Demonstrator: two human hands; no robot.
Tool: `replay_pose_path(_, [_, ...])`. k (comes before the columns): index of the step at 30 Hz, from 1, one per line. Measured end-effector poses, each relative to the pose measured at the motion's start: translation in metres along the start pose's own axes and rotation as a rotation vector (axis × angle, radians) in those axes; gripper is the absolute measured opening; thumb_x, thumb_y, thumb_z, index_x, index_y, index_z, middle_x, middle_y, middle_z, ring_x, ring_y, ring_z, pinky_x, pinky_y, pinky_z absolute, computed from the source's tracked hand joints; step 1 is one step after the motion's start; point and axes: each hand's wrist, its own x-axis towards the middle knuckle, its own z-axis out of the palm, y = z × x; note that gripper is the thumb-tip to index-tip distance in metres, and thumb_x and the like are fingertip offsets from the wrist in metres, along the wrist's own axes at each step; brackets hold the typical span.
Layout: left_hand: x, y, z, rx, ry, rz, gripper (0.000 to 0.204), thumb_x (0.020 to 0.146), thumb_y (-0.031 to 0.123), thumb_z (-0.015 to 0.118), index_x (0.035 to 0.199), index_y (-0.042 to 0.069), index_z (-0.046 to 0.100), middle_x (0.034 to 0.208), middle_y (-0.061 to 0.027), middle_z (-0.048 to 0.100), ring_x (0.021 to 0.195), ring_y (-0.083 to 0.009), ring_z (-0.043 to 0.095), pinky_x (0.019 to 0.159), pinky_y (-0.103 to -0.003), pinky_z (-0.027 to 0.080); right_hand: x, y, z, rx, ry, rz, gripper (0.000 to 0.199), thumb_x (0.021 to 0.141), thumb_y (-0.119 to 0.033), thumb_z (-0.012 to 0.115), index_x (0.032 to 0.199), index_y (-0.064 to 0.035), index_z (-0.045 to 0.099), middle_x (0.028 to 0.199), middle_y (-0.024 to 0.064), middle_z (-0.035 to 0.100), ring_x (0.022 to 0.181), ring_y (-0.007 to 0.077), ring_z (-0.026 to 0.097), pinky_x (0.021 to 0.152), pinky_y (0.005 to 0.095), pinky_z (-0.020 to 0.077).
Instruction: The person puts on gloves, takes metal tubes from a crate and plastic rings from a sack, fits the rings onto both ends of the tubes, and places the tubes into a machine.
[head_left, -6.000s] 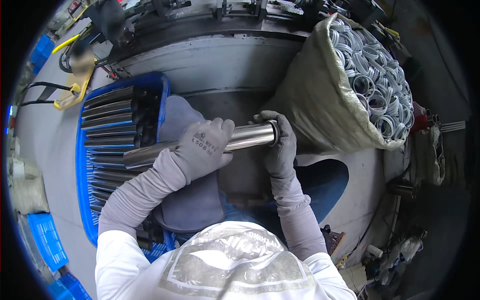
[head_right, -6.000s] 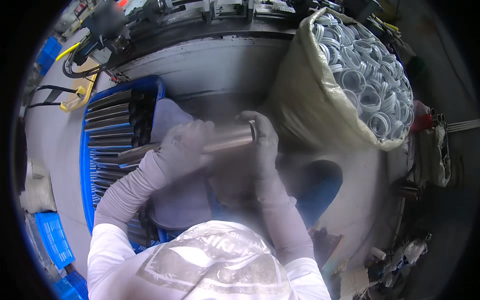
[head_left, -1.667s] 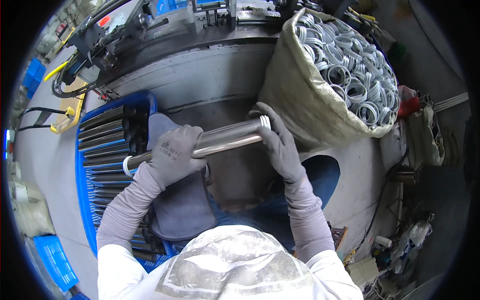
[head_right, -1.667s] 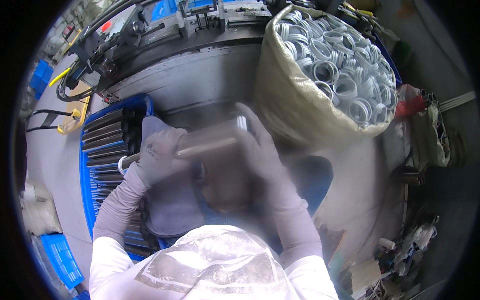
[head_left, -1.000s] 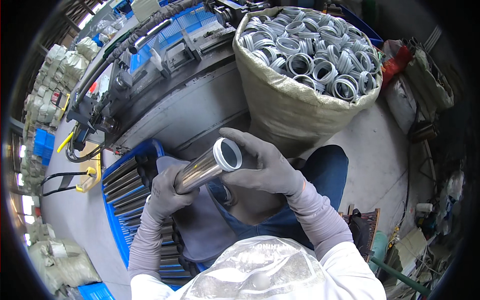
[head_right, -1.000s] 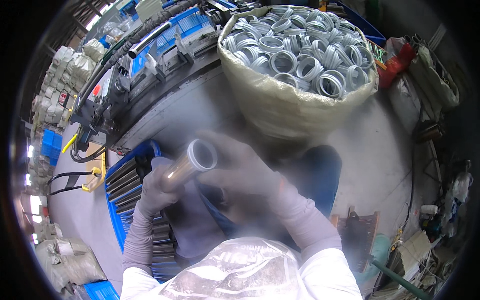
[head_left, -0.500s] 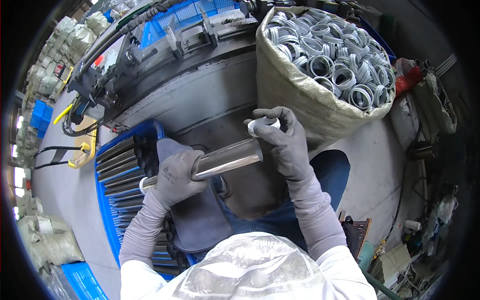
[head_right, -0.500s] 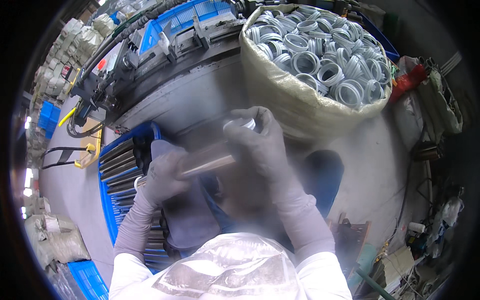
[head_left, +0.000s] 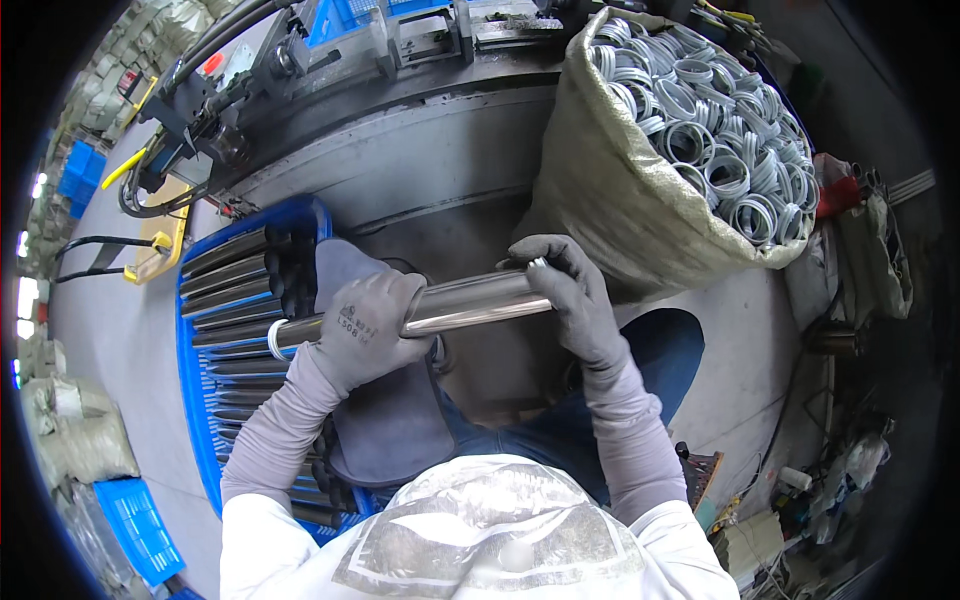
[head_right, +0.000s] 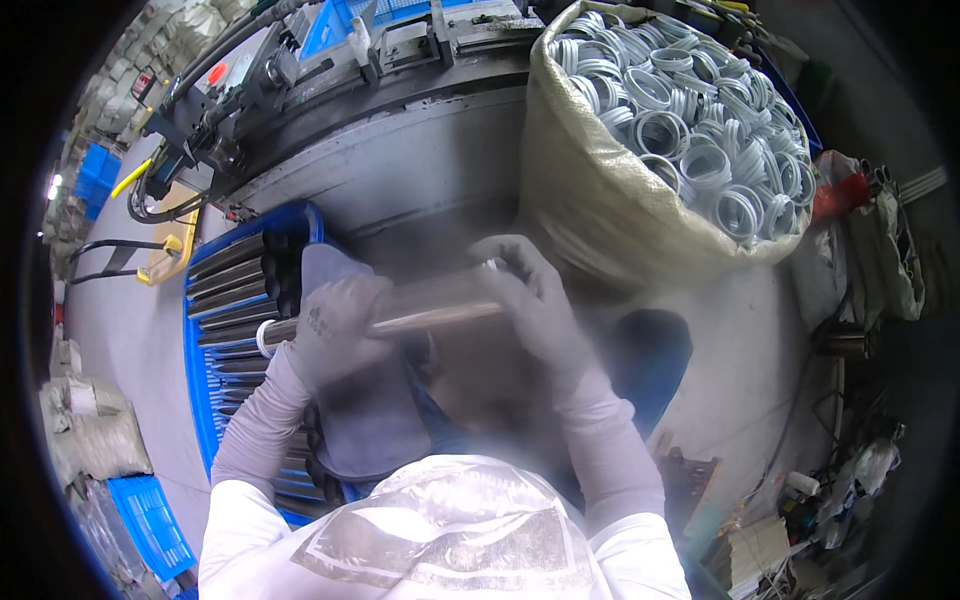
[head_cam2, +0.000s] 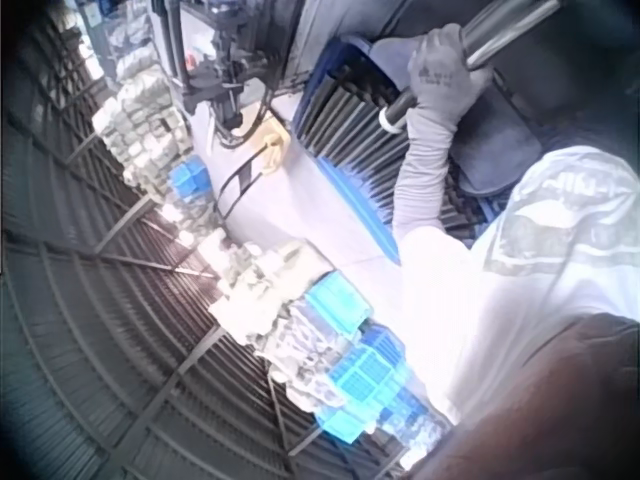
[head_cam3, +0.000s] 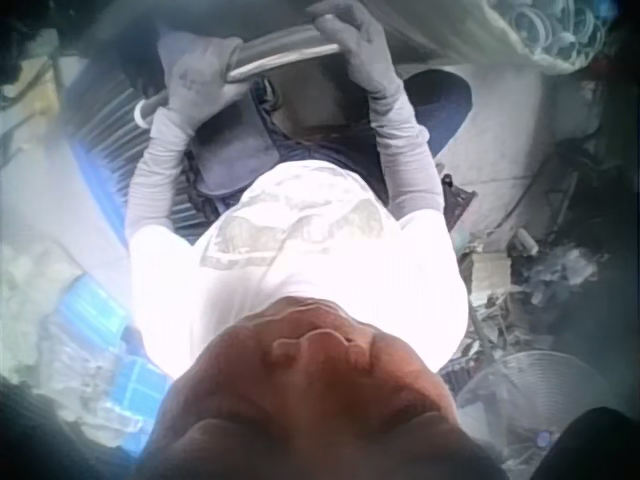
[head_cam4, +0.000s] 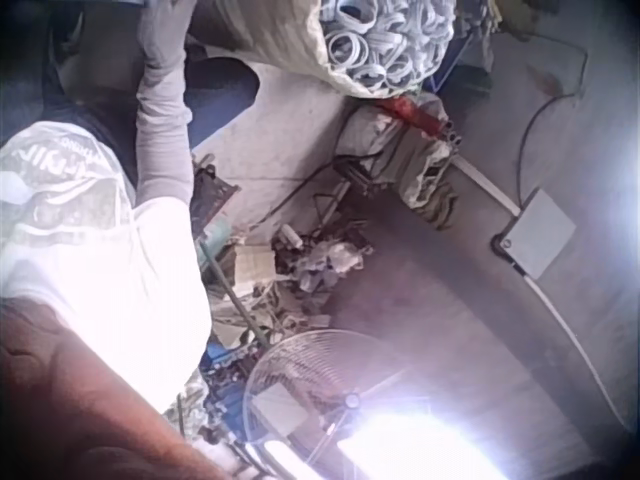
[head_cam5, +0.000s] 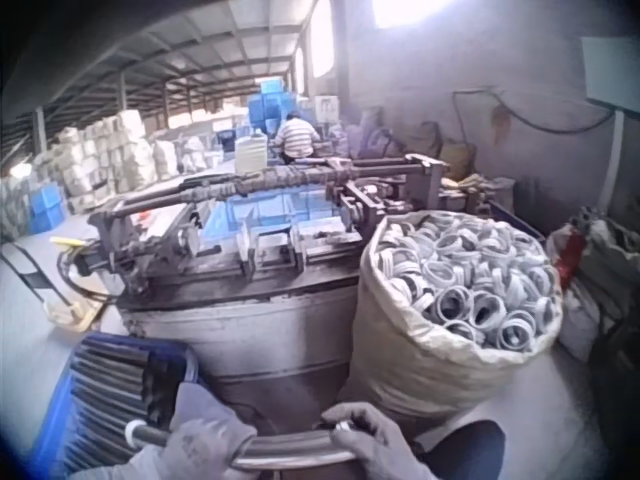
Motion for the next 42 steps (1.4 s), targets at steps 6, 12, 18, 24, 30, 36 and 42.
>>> replay_pose_path(6, [0.002,0.002,0.007,0.052,-0.072,-0.063,0.051,0.070,0.031,0.086,0.110,0.009,0.061,0.093,-0.0116,0.066,0.090,-0.0327,0.070,0.078,-0.045,0.055,-0.006,0.005,0.038,0.271,0.381,0.006,0.036,0.112,-0.018,0.042,0.116,0.0070,0.067,0.107,0.0158,0.071,0.100,0.0277,0.075,0.093,0.0382,0.0583])
replay_pose_path(12, [0.004,-0.004,0.008,0.113,-0.058,-0.024,0.051,0.071,0.034,0.086,0.105,0.008,0.058,0.092,-0.0109,0.064,0.088,-0.0318,0.069,0.079,-0.045,0.055,0.007,0.042,0.042,-0.276,0.436,-0.197,0.034,0.113,-0.020,0.046,0.116,0.0056,0.068,0.103,0.0151,0.072,0.095,0.0237,0.075,0.087,0.0364,0.0592])
replay_pose_path(18, [0.012,0.005,-0.013,-0.054,-0.139,-0.043,0.076,0.074,0.032,0.083,0.136,-0.003,0.056,0.113,-0.0233,0.066,0.107,-0.0397,0.067,0.097,-0.048,0.053,0.016,0.023,0.029,0.074,0.447,0.013,0.029,0.109,-0.017,0.058,0.123,0.0063,0.068,0.111,0.0131,0.072,0.100,0.0220,0.072,0.094,0.0351,0.0565])
replay_pose_path(24, [-0.019,-0.014,-0.038,-0.069,-0.169,-0.161,0.067,0.078,0.023,0.076,0.138,0.002,0.054,0.112,-0.0216,0.066,0.109,-0.0404,0.065,0.094,-0.050,0.051,0.059,-0.097,-0.065,-0.839,0.511,-0.516,0.040,0.100,-0.016,0.073,0.136,-0.0002,0.065,0.132,0.0168,0.068,0.120,0.0299,0.066,0.103,0.0402,0.0525])
replay_pose_path(30, [0.032,-0.023,-0.042,0.190,0.033,-0.133,0.060,0.082,0.016,0.075,0.138,0.004,0.056,0.125,-0.0206,0.061,0.118,-0.0415,0.059,0.098,-0.051,0.048,0.151,-0.102,-0.175,-1.694,0.220,-0.293,0.024,0.090,-0.021,0.073,0.109,-0.0063,0.077,0.123,0.0168,0.071,0.114,0.0402,0.067,0.100,0.0490,0.0526])
replay_pose_path(36, [0.127,-0.079,-0.040,0.403,0.362,-0.072,0.062,0.083,0.015,0.078,0.140,0.008,0.056,0.124,-0.0169,0.062,0.119,-0.0387,0.060,0.107,-0.051,0.046,0.126,-0.125,-0.173,-1.330,0.544,-0.383,0.026,0.095,-0.025,0.071,0.103,-0.0002,0.075,0.121,0.0209,0.073,0.107,0.0412,0.071,0.094,0.0478,0.0538])
replay_pose_path(42, [0.249,-0.120,-0.067,0.475,0.418,-0.232,0.045,0.084,0.009,0.076,0.126,0.011,0.059,0.125,-0.0159,0.067,0.121,-0.0350,0.064,0.109,-0.047,0.047,0.017,-0.086,-0.056,-0.303,0.139,-0.351,0.082,0.082,0.003,0.080,0.157,0.0032,0.046,0.143,0.0142,0.064,0.120,0.0227,0.066,0.095,0.0352,0.0587])
